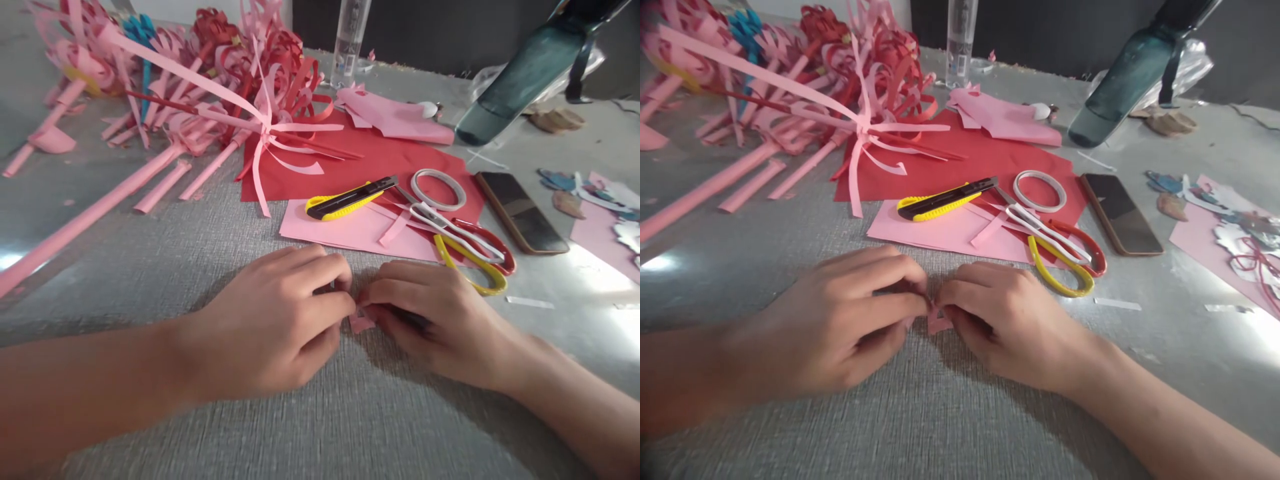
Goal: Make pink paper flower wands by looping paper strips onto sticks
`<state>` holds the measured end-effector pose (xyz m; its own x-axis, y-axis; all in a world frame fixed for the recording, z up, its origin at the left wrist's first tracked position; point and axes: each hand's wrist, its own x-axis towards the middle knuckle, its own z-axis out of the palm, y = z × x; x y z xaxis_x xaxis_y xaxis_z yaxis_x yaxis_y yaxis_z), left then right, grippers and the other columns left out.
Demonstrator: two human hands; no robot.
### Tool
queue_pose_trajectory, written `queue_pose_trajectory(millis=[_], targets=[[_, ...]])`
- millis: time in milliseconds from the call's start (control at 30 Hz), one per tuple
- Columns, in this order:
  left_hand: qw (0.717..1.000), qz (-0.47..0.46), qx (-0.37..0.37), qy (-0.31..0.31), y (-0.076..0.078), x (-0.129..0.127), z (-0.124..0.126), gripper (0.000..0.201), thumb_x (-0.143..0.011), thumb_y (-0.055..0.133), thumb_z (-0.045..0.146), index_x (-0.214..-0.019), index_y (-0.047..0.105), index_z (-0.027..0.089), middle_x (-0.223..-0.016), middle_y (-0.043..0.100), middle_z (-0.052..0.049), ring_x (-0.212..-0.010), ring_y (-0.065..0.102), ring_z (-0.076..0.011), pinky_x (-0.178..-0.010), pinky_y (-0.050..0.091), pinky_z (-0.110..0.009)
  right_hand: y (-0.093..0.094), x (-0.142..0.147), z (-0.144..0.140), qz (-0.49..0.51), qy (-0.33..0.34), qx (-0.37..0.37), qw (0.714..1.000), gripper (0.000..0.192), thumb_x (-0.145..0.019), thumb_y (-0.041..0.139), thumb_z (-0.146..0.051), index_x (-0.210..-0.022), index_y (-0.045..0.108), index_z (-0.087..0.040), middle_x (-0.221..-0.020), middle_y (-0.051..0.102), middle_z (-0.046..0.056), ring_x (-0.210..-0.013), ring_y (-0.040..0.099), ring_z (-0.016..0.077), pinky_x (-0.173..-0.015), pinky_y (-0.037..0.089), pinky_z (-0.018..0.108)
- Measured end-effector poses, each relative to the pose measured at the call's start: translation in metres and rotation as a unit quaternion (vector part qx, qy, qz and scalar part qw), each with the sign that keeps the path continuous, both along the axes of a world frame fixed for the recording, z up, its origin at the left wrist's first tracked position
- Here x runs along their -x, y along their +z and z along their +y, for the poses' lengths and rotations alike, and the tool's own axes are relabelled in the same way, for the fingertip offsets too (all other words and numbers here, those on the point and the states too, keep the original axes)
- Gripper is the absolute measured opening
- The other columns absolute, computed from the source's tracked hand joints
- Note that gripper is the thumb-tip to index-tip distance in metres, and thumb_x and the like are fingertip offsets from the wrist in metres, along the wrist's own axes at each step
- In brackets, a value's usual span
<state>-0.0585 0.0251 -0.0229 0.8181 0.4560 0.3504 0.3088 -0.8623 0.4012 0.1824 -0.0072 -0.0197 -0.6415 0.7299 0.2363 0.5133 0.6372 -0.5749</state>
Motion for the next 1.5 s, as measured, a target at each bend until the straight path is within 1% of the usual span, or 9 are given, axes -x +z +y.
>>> queue_pose_trajectory(millis=[133, 400, 667, 800, 967, 1067, 1167, 1333, 1500], targets=[[1.000, 0.003, 0.000, 0.001, 0.000, 0.000, 0.000, 0.015, -0.092, 0.059, 0.010, -0.091, 0.072, 0.019, -0.098, 0.065, -0.004, -0.088, 0.057, -0.0175, -0.080, 0.047, -0.034, -0.001, -0.001, -0.004, -0.006, -0.002, -0.012, 1.000, 0.029, -0.085, 0.056, 0.005, -0.096, 0.067, -0.019, -0.092, 0.069, 0.001, -0.080, 0.063, 0.0118, -0.070, 0.048, 0.025], [1.000, 0.000, 0.014, 0.000, 0.000, 0.000, 0.001, 0.019, -0.093, 0.057, 0.009, -0.092, 0.073, 0.020, -0.095, 0.065, -0.005, -0.087, 0.056, -0.0185, -0.078, 0.047, -0.034, -0.002, 0.000, -0.005, -0.013, -0.002, -0.019, 1.000, 0.027, -0.086, 0.055, 0.004, -0.096, 0.066, -0.018, -0.092, 0.072, 0.002, -0.082, 0.065, 0.0137, -0.071, 0.050, 0.027], [1.000, 0.023, -0.010, -0.003, 0.000, -0.002, 0.000, 0.018, -0.094, 0.058, 0.013, -0.081, 0.070, 0.017, -0.091, 0.064, -0.006, -0.086, 0.056, -0.0200, -0.074, 0.046, -0.035, 0.002, 0.003, -0.005, -0.056, -0.006, -0.019, 0.998, 0.019, -0.089, 0.056, -0.002, -0.096, 0.066, -0.016, -0.088, 0.070, 0.003, -0.077, 0.063, 0.0156, -0.065, 0.046, 0.028], [0.999, 0.040, -0.019, -0.009, 0.001, -0.001, 0.001, 0.016, -0.094, 0.058, 0.012, -0.084, 0.070, 0.017, -0.092, 0.063, -0.006, -0.088, 0.056, -0.0205, -0.073, 0.045, -0.035, 0.001, 0.003, -0.005, -0.061, -0.010, -0.027, 0.998, 0.018, -0.089, 0.055, -0.002, -0.095, 0.066, -0.015, -0.087, 0.069, 0.004, -0.076, 0.062, 0.0157, -0.065, 0.046, 0.028], [1.000, 0.020, 0.015, -0.013, 0.001, -0.001, 0.003, 0.017, -0.097, 0.056, 0.012, -0.095, 0.071, 0.017, -0.093, 0.063, -0.004, -0.087, 0.055, -0.0187, -0.078, 0.044, -0.034, 0.001, 0.004, -0.007, -0.080, -0.022, -0.032, 0.996, 0.013, -0.092, 0.055, -0.006, -0.094, 0.065, -0.015, -0.084, 0.066, 0.003, -0.074, 0.061, 0.0154, -0.064, 0.044, 0.028], [0.999, 0.005, 0.050, -0.016, 0.001, -0.001, 0.005, 0.015, -0.100, 0.055, 0.015, -0.094, 0.070, 0.018, -0.090, 0.063, -0.003, -0.086, 0.054, -0.0172, -0.079, 0.044, -0.033, 0.001, 0.007, -0.009, -0.091, -0.041, -0.046, 0.994, 0.013, -0.098, 0.053, -0.014, -0.090, 0.064, -0.016, -0.079, 0.064, 0.002, -0.068, 0.057, 0.0144, -0.060, 0.040, 0.028], [0.998, 0.006, 0.067, -0.017, 0.000, -0.002, 0.007, 0.012, -0.101, 0.059, 0.019, -0.094, 0.069, 0.018, -0.089, 0.064, -0.002, -0.087, 0.056, -0.0167, -0.080, 0.044, -0.032, 0.000, 0.010, -0.013, -0.106, -0.069, -0.056, 0.990, 0.015, -0.098, 0.053, -0.014, -0.088, 0.064, -0.017, -0.077, 0.062, 0.001, -0.064, 0.054, 0.0138, -0.059, 0.038, 0.029], [0.999, -0.010, 0.043, -0.010, -0.001, -0.001, 0.007, 0.013, -0.103, 0.059, 0.023, -0.098, 0.069, 0.017, -0.096, 0.067, -0.003, -0.088, 0.060, -0.0157, -0.079, 0.047, -0.030, -0.001, 0.013, -0.019, -0.128, -0.086, -0.073, 0.985, 0.014, -0.094, 0.054, -0.010, -0.090, 0.065, -0.016, -0.077, 0.061, 0.002, -0.065, 0.054, 0.0147, -0.059, 0.037, 0.030], [0.999, -0.012, -0.010, -0.048, -0.003, 0.000, 0.005, 0.017, -0.102, 0.059, 0.020, -0.092, 0.071, 0.015, -0.096, 0.070, -0.005, -0.092, 0.062, -0.0183, -0.082, 0.050, -0.033, -0.004, 0.015, -0.023, -0.139, -0.091, -0.109, 0.980, 0.015, -0.094, 0.052, -0.008, -0.090, 0.063, -0.017, -0.078, 0.059, 0.001, -0.061, 0.049, 0.0148, -0.056, 0.032, 0.032]])
